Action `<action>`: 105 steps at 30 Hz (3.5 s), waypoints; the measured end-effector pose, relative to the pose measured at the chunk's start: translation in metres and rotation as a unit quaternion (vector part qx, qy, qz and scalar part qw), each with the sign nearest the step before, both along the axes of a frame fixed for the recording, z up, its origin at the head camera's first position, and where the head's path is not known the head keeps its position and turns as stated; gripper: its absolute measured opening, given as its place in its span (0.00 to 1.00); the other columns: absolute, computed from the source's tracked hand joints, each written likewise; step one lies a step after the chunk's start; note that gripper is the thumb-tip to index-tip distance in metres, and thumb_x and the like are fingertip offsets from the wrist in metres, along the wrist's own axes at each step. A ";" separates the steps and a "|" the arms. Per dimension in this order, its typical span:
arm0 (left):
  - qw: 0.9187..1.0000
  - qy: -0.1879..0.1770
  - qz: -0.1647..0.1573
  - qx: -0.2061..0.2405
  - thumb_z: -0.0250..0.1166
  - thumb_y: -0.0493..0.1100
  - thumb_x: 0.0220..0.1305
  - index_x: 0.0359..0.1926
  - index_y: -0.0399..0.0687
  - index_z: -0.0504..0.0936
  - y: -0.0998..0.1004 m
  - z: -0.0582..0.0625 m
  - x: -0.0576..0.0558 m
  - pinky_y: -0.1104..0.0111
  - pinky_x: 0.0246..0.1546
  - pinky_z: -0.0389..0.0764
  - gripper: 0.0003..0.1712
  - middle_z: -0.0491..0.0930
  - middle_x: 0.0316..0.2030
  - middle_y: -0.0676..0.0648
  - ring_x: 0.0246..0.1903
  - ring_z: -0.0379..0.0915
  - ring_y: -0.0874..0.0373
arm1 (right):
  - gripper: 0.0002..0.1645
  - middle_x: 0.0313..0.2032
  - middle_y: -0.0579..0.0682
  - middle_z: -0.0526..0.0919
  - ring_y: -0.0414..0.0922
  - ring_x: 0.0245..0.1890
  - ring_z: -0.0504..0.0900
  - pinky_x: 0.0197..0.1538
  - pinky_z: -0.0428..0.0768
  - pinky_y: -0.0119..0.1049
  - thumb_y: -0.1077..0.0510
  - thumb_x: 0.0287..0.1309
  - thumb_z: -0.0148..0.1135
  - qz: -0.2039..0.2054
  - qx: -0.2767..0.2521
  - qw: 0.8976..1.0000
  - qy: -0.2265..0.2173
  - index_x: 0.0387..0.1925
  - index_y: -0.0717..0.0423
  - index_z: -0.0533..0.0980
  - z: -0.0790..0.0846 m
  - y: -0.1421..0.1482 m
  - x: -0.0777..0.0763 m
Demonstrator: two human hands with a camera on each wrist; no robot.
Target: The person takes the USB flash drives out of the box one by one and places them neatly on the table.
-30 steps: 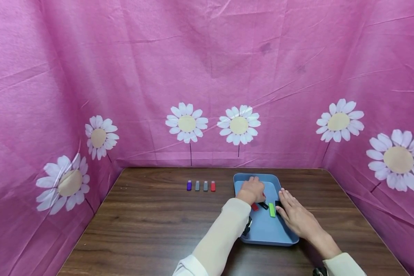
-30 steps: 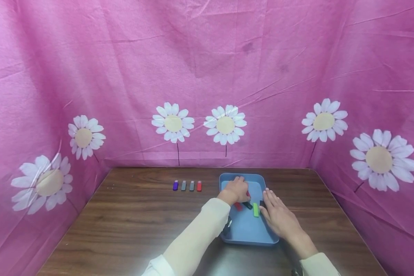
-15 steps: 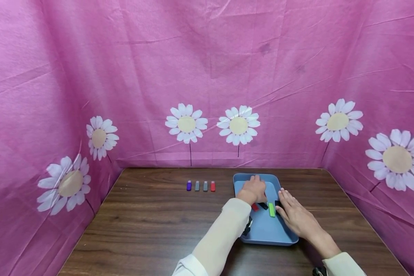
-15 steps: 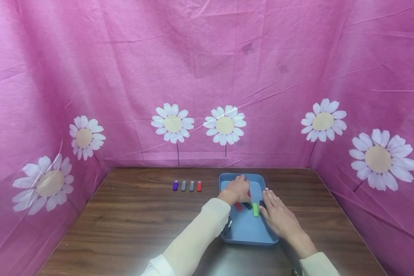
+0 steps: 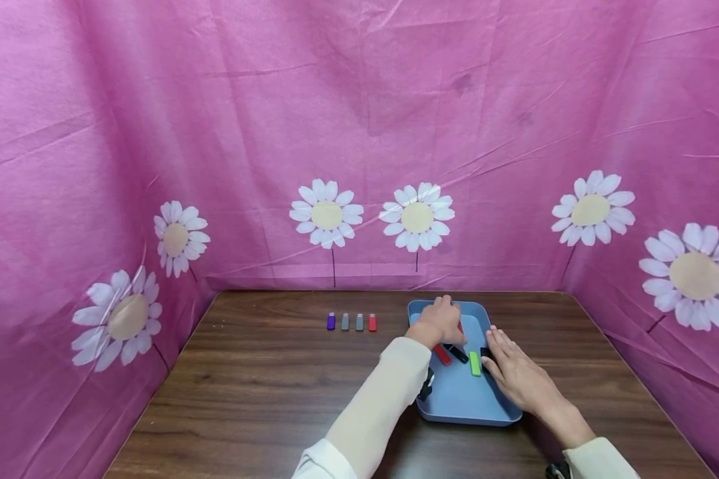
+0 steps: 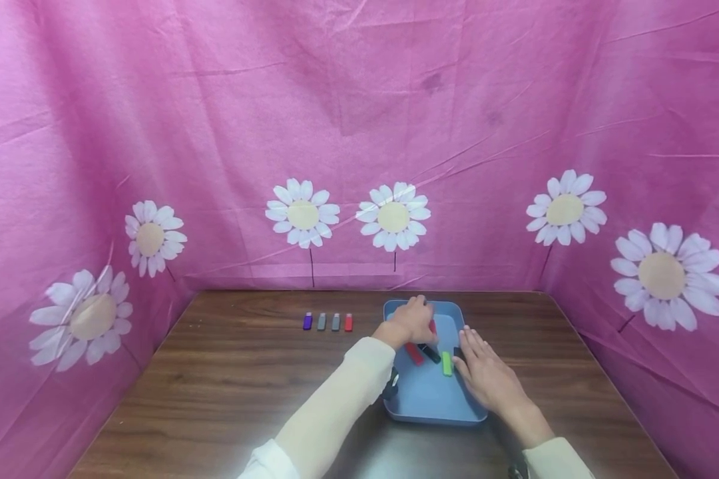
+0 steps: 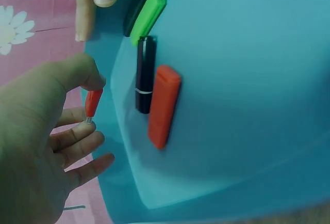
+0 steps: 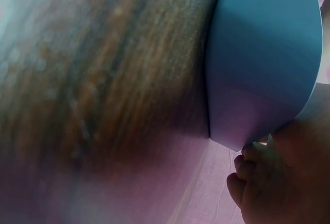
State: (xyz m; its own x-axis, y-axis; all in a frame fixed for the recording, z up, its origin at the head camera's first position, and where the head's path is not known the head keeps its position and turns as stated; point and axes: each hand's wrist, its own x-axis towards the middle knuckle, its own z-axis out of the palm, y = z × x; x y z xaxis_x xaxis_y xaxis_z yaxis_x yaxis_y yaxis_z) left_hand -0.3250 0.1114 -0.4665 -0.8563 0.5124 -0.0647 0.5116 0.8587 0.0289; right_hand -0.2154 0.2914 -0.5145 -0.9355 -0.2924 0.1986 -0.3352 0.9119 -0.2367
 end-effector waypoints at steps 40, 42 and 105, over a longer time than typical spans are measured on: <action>0.992 0.034 -0.063 0.105 0.72 0.54 0.64 0.61 0.49 0.82 -0.131 0.066 -0.020 0.65 0.55 0.78 0.28 0.75 0.56 0.50 0.54 0.70 0.57 | 0.38 0.78 0.73 0.61 0.71 0.78 0.63 0.74 0.66 0.67 0.50 0.81 0.55 -0.007 -0.001 1.000 -0.004 0.76 0.75 0.62 -0.002 -0.001 0.000; 0.992 0.036 -0.060 0.109 0.73 0.53 0.63 0.60 0.48 0.82 -0.139 0.069 -0.019 0.64 0.56 0.79 0.27 0.76 0.56 0.49 0.55 0.70 0.57 | 0.38 0.78 0.73 0.61 0.71 0.78 0.62 0.75 0.66 0.67 0.50 0.81 0.55 -0.007 -0.001 1.000 -0.004 0.76 0.75 0.62 -0.002 -0.001 -0.001; 0.985 -0.010 0.062 0.159 0.74 0.41 0.56 0.59 0.37 0.84 -0.306 0.023 -0.028 0.53 0.64 0.79 0.29 0.80 0.56 0.43 0.60 0.74 0.46 | 0.39 0.78 0.73 0.61 0.70 0.78 0.62 0.75 0.65 0.66 0.49 0.81 0.54 -0.010 0.000 1.000 -0.013 0.77 0.74 0.61 -0.005 0.001 -0.001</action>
